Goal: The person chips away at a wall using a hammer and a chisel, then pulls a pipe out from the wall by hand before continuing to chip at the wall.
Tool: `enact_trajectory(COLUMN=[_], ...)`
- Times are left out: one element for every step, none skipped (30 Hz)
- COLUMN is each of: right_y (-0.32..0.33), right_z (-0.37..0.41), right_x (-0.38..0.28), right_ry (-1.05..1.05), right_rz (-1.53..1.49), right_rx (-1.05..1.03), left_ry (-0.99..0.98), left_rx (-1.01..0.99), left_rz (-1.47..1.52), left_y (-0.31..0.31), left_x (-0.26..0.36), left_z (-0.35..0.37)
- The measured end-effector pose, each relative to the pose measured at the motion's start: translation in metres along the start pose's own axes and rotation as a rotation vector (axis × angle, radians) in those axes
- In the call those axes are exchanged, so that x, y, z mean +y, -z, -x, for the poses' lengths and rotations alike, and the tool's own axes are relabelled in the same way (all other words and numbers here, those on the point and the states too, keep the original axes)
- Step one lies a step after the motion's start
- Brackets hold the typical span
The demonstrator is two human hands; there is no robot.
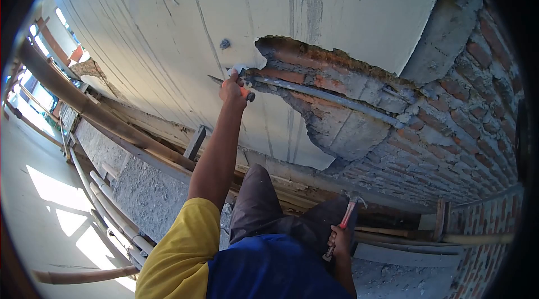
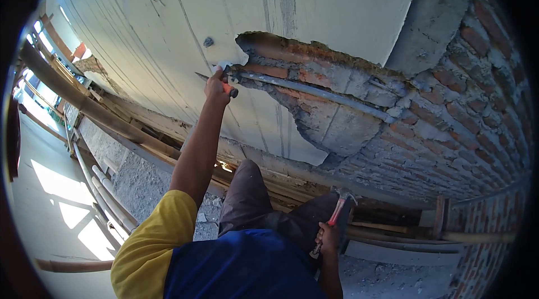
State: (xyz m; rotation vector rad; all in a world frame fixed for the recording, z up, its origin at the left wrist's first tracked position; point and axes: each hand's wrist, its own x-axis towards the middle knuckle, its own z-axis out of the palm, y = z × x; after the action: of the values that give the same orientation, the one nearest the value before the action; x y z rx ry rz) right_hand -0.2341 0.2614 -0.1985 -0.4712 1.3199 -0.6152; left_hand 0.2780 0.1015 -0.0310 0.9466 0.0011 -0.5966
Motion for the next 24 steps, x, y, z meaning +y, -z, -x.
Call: enact_trajectory(right_y=[0.000, 0.001, 0.001, 0.000, 0.000, 0.000, -0.001, -0.001, -0.002, -0.002, -0.006, -0.010, -0.009, -0.007, -0.006, -0.006, -0.006, -0.006, -0.005, -0.005, -0.005, -0.004, -0.006, -0.007], right_z=[-0.001, -0.002, -0.003, -0.005, -0.006, -0.007, -0.008, -0.009, -0.009, -0.008, -0.002, 0.000, -0.001, -0.002, -0.004, -0.006, -0.006, -0.006, -0.008, -0.008, -0.009, -0.009, -0.006, -0.006], right_x=[-0.001, 0.000, 0.001, 0.001, 0.001, 0.001, 0.000, 0.000, -0.001, -0.003, -0.007, -0.009, -0.009, -0.007, -0.007, -0.007, -0.005, -0.004, -0.003, -0.003, -0.004, -0.004, -0.005, -0.007], right_ry=[-0.003, -0.009, -0.019, -0.023, -0.028, -0.031, -0.037, -0.044, -0.047, -0.043, -0.042, -0.042, -0.043, -0.046, -0.044, -0.038, -0.035, -0.030, -0.036, -0.041, -0.045, -0.046, -0.047, -0.046], right_rz=[-0.002, -0.002, 0.000, -0.008, -0.014, -0.020, -0.003, 0.011, 0.022, 0.025, 0.032, 0.043, 0.041, 0.041, 0.042, 0.040, 0.037, 0.036, 0.043, 0.050, 0.054, 0.061, 0.065, 0.064], right_rx=[-0.003, -0.009, -0.016, -0.018, -0.017, -0.016, -0.026, -0.031, -0.033, -0.021, -0.008, -0.002, -0.007, -0.011, -0.017, -0.006, 0.007, 0.018, 0.008, -0.004, -0.014, -0.011, -0.006, -0.001], left_ry=[-0.048, -0.098, -0.147, -0.211, -0.227, -0.242, -0.258, -0.239, -0.223, -0.204, -0.184, -0.171, -0.207, -0.242, -0.278, -0.342, -0.356, -0.371, -0.389, -0.398, -0.412, -0.425, -0.437, -0.569], left_rx=[0.036, 0.077, 0.121, 0.094, 0.075, 0.055, 0.031, 0.021, -0.033, -0.089, -0.141, -0.174, -0.155, -0.133, -0.113, -0.062, -0.043, -0.024, -0.005, -0.010, 0.013, 0.034, 0.050, 0.101], left_rz=[-0.052, -0.106, -0.161, -0.174, -0.200, -0.224, -0.247, -0.305, -0.369, -0.432, -0.496, -0.534, -0.549, -0.562, -0.573, -0.596, -0.619, -0.641, -0.660, -0.668, -0.707, -0.748, -0.790, -0.852], left_y=[-0.001, -0.003, -0.002, 0.005, 0.009, 0.011, 0.013, 0.012, 0.014, 0.018, 0.022, 0.026, 0.027, 0.027, 0.026, 0.026, 0.025, 0.022, 0.020, 0.016, 0.013, 0.010, 0.010, 0.011], left_x=[0.001, 0.003, 0.005, 0.000, 0.002, 0.002, 0.002, 0.004, 0.005, 0.005, 0.003, -0.002, -0.005, -0.008, -0.010, -0.013, -0.016, -0.018, -0.019, -0.020, -0.023, -0.029, -0.036, -0.043], left_z=[0.008, 0.020, 0.026, 0.016, 0.019, 0.023, 0.026, 0.040, 0.048, 0.055, 0.059, 0.058, 0.057, 0.058, 0.056, 0.048, 0.041, 0.035, 0.030, 0.032, 0.030, 0.026, 0.019, 0.012])
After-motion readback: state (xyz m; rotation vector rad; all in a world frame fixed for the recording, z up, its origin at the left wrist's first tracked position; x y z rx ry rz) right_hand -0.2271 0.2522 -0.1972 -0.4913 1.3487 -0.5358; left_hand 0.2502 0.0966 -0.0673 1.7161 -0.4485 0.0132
